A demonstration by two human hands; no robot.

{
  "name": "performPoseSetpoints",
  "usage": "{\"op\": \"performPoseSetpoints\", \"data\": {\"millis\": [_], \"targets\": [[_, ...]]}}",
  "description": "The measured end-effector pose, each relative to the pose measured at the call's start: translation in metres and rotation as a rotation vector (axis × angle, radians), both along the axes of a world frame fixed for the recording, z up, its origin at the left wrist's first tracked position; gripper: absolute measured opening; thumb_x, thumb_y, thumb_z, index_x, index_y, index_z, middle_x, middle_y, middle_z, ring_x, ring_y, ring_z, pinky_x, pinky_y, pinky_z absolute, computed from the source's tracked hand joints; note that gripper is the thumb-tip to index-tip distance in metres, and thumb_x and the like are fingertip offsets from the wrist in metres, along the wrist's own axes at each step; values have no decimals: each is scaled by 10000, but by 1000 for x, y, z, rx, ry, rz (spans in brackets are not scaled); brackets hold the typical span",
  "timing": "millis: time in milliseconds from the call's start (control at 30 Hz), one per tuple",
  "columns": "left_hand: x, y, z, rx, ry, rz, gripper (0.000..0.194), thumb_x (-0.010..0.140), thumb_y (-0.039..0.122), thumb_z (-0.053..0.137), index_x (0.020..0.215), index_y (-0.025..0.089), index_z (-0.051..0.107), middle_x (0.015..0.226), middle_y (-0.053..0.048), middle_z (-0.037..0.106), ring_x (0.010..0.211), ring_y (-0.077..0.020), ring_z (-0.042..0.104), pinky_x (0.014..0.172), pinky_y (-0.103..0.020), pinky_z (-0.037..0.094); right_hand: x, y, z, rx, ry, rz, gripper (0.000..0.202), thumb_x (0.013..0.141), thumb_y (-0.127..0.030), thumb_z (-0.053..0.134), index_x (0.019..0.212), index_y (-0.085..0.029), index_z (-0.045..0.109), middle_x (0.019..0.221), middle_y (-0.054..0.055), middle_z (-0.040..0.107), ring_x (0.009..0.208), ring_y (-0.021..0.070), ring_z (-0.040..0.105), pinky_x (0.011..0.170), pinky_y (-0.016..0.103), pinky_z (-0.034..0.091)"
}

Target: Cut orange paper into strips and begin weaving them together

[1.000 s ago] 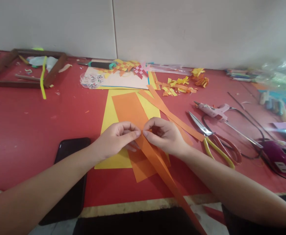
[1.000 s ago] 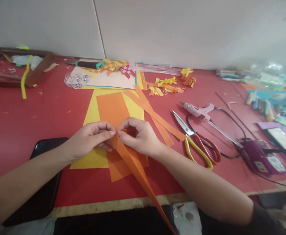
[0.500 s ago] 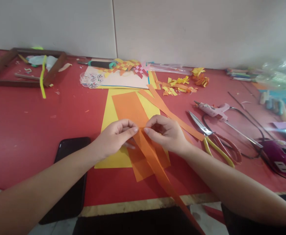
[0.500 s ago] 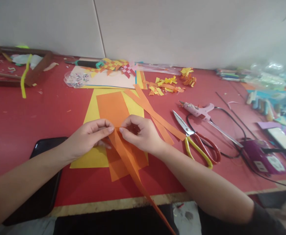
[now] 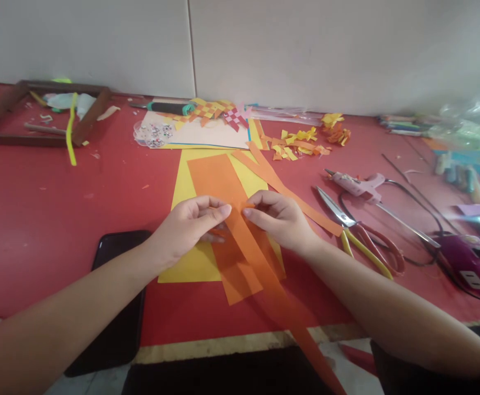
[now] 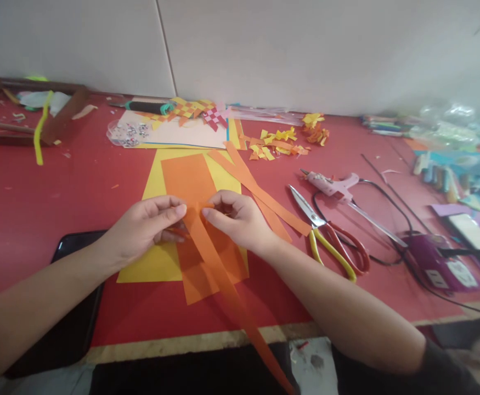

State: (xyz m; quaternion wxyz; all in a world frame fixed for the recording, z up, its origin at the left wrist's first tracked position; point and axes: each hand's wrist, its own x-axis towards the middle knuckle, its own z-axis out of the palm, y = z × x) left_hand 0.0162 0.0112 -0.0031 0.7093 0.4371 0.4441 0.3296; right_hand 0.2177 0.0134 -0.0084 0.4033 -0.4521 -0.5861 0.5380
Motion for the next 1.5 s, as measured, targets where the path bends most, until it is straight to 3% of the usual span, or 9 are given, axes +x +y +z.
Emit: {"op": "performPoseSetpoints", "data": {"millis": [267,533,933,1067,1233,1500], "targets": [[2,0,3,28,27,26,317,752,434,804,803,167,641,760,10,660,722,-126,661,666,-234,584,2,0,1,-122,71,74,320,779,-443,760,743,-195,562,585,-61,482,482,73,417,445,239,323],[1,1,1,26,16,61,316,760,442,794,793,175,628,775,-7,697,761,-159,691,671,-253,580,1,-1,-3,-8,4,-10,364,795,-472,743,704,-201,518,609,-48,479,528,83,425,471,244,339],[2,1,4,-6,-14,148,307,767,409,795,772,167,606,727,12,660,685,-128,668,643,-238,566,1,1,-5,-27,62,-44,347,786,-474,756,726,-197,556,618,-42,529,503,79,442,461,245,359],[2,2,3,-28,-58,113,318,752,427,807,801,176,619,759,16,654,713,-131,656,649,-254,571,-1,1,-8,-69,77,-62,357,783,-480,759,726,-205,538,580,-61,494,463,74,417,428,239,323],[1,1,-1,-46,-29,-46,330,719,405,840,914,177,702,896,-22,698,791,-158,667,733,-312,587,-3,0,-7,-101,123,-64,342,761,-468,778,742,-197,571,620,-47,542,484,72,441,441,233,331],[-1,0,0,19,48,-13,291,761,421,807,874,166,724,844,-33,702,780,-157,669,728,-286,565,-3,-3,1,-165,136,46,363,710,-449,819,700,-183,573,634,-41,529,534,77,443,472,234,329]]}}
